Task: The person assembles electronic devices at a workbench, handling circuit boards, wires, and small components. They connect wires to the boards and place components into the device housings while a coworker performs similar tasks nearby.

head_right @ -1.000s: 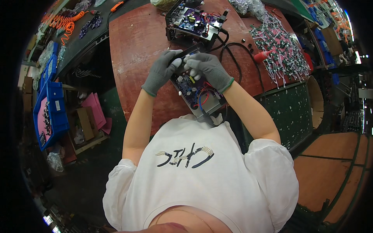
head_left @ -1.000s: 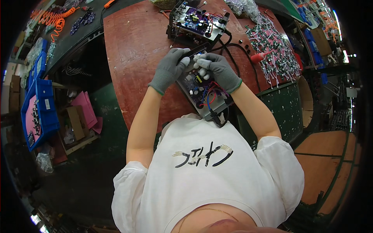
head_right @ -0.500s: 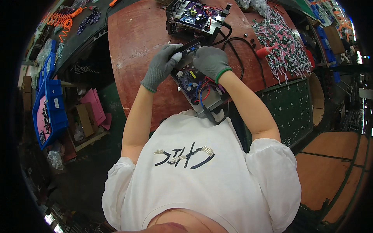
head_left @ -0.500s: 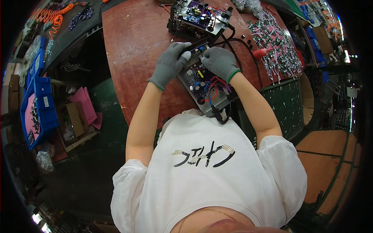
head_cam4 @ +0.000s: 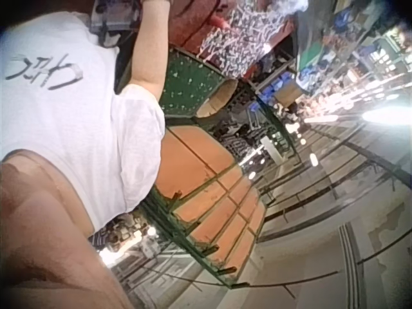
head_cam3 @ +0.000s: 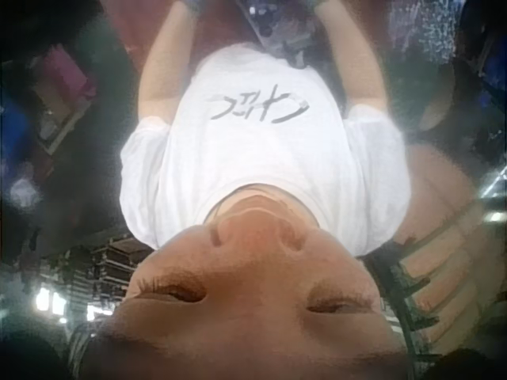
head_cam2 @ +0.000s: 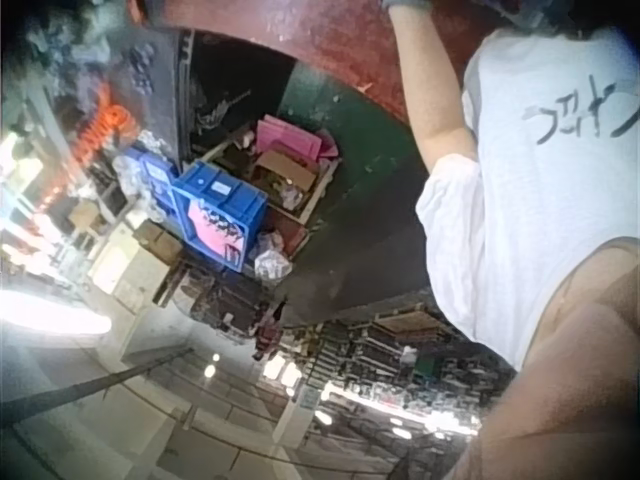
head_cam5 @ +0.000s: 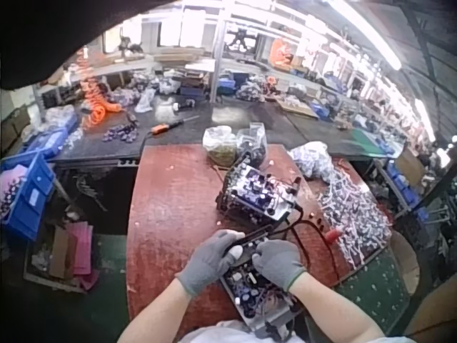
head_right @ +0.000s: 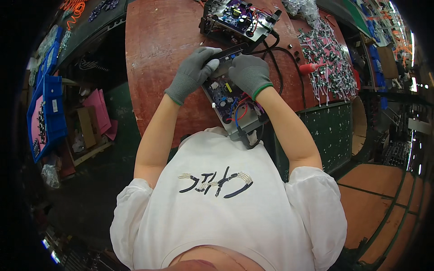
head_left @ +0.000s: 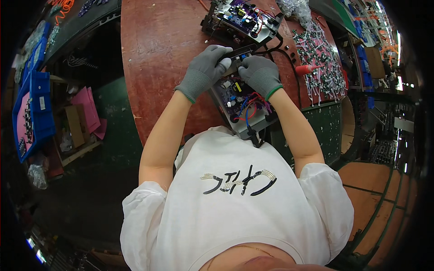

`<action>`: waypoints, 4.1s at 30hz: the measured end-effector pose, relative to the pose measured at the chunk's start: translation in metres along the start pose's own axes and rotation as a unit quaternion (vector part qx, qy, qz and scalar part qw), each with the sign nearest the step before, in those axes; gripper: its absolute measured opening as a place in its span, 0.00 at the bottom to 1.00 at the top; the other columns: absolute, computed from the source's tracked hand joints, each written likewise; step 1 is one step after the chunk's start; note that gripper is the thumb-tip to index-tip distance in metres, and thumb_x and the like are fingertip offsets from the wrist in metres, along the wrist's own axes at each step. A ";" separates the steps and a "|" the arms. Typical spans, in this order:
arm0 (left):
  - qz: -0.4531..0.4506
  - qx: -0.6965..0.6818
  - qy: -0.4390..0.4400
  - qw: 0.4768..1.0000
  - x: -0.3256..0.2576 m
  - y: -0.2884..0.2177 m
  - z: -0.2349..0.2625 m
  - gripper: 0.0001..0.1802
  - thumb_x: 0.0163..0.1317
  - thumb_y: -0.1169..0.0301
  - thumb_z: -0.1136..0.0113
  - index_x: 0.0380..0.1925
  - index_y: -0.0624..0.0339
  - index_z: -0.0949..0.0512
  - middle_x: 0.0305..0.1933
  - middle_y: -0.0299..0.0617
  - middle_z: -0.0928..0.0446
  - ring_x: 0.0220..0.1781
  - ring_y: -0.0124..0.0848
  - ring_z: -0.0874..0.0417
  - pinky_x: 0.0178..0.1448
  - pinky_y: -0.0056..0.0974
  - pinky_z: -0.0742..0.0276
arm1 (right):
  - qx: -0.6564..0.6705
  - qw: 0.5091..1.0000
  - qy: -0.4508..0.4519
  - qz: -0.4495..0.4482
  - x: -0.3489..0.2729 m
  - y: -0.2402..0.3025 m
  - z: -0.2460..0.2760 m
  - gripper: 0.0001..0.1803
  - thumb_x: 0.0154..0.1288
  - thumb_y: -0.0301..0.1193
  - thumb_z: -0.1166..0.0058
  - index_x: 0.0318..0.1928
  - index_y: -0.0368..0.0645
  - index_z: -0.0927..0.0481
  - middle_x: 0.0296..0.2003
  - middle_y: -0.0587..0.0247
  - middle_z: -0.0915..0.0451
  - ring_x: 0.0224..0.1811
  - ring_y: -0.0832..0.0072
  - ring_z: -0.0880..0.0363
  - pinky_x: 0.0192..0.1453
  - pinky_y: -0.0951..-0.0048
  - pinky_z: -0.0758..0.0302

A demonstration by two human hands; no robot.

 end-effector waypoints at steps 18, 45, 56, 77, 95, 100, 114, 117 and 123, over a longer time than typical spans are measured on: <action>-0.013 -0.007 -0.007 1.000 0.000 0.002 0.000 0.18 0.67 0.66 0.45 0.54 0.62 0.23 0.53 0.49 0.23 0.54 0.46 0.20 0.59 0.41 0.25 | -0.038 0.989 -0.136 0.032 -0.004 0.003 -0.023 0.10 0.63 0.36 0.46 0.34 0.45 0.16 0.34 0.57 0.16 0.38 0.59 0.14 0.42 0.58 0.19; -0.030 -0.007 0.016 0.999 0.003 0.004 0.005 0.19 0.67 0.66 0.45 0.55 0.60 0.23 0.53 0.49 0.23 0.53 0.46 0.19 0.57 0.42 0.23 | 0.020 0.980 -0.170 0.100 0.005 -0.011 -0.035 0.09 0.61 0.38 0.43 0.32 0.47 0.19 0.30 0.56 0.18 0.36 0.55 0.17 0.37 0.54 0.24; -0.018 0.019 -0.149 0.989 -0.059 -0.012 0.017 0.17 0.59 0.74 0.40 0.50 0.55 0.21 0.50 0.47 0.24 0.46 0.44 0.17 0.48 0.42 0.20 | 0.288 0.936 -0.173 0.108 -0.026 -0.053 -0.002 0.13 0.66 0.39 0.44 0.44 0.45 0.15 0.38 0.56 0.17 0.40 0.60 0.17 0.44 0.64 0.23; 0.169 -0.407 -0.203 0.874 -0.104 -0.009 -0.003 0.11 0.67 0.79 0.42 0.48 0.68 0.21 0.51 0.46 0.18 0.50 0.34 0.15 0.58 0.37 0.19 | 0.293 0.895 -0.084 0.326 -0.033 0.001 -0.018 0.11 0.63 0.31 0.40 0.46 0.45 0.18 0.38 0.60 0.20 0.42 0.64 0.18 0.47 0.66 0.21; 0.162 -0.447 -0.187 0.859 -0.103 -0.014 0.002 0.17 0.68 0.79 0.44 0.56 0.69 0.26 0.53 0.51 0.19 0.53 0.39 0.16 0.62 0.40 0.20 | 0.508 0.833 0.126 0.178 -0.041 -0.019 -0.023 0.08 0.64 0.28 0.41 0.40 0.38 0.16 0.38 0.61 0.16 0.40 0.73 0.17 0.48 0.72 0.22; 0.154 -0.467 -0.158 0.856 -0.087 -0.022 -0.003 0.32 0.64 0.82 0.42 0.69 0.66 0.37 0.50 0.51 0.18 0.51 0.35 0.15 0.59 0.36 0.20 | 0.379 0.859 -0.161 0.304 -0.044 -0.005 -0.009 0.09 0.61 0.29 0.38 0.43 0.44 0.15 0.38 0.60 0.19 0.39 0.63 0.19 0.44 0.67 0.23; 0.105 -0.186 -0.128 0.969 -0.055 -0.048 -0.016 0.39 0.61 0.76 0.34 0.71 0.60 0.39 0.43 0.43 0.15 0.42 0.24 0.16 0.49 0.32 0.20 | 0.657 0.743 -0.008 0.124 -0.036 0.004 -0.006 0.12 0.64 0.32 0.40 0.41 0.36 0.16 0.35 0.60 0.17 0.31 0.77 0.19 0.38 0.76 0.21; 0.027 -0.130 -0.190 0.973 -0.049 -0.042 -0.018 0.33 0.60 0.74 0.34 0.66 0.59 0.33 0.45 0.45 0.16 0.43 0.31 0.14 0.47 0.35 0.18 | 0.758 0.650 0.012 0.057 -0.032 -0.013 -0.004 0.11 0.65 0.32 0.41 0.41 0.35 0.17 0.33 0.61 0.15 0.23 0.80 0.21 0.28 0.80 0.22; -0.083 0.147 -0.198 0.966 -0.024 -0.055 -0.003 0.19 0.59 0.73 0.35 0.52 0.59 0.20 0.48 0.46 0.18 0.49 0.41 0.17 0.53 0.41 0.21 | 0.658 0.749 -0.071 -0.023 -0.020 -0.037 -0.019 0.08 0.66 0.30 0.42 0.37 0.38 0.18 0.30 0.65 0.16 0.19 0.84 0.23 0.23 0.83 0.25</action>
Point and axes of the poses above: each hand's wrist, its own x-axis towards the middle knuckle, its own z-axis out of the back of the hand, y = z × x, the point moved 1 cm from there along x, towards the middle knuckle
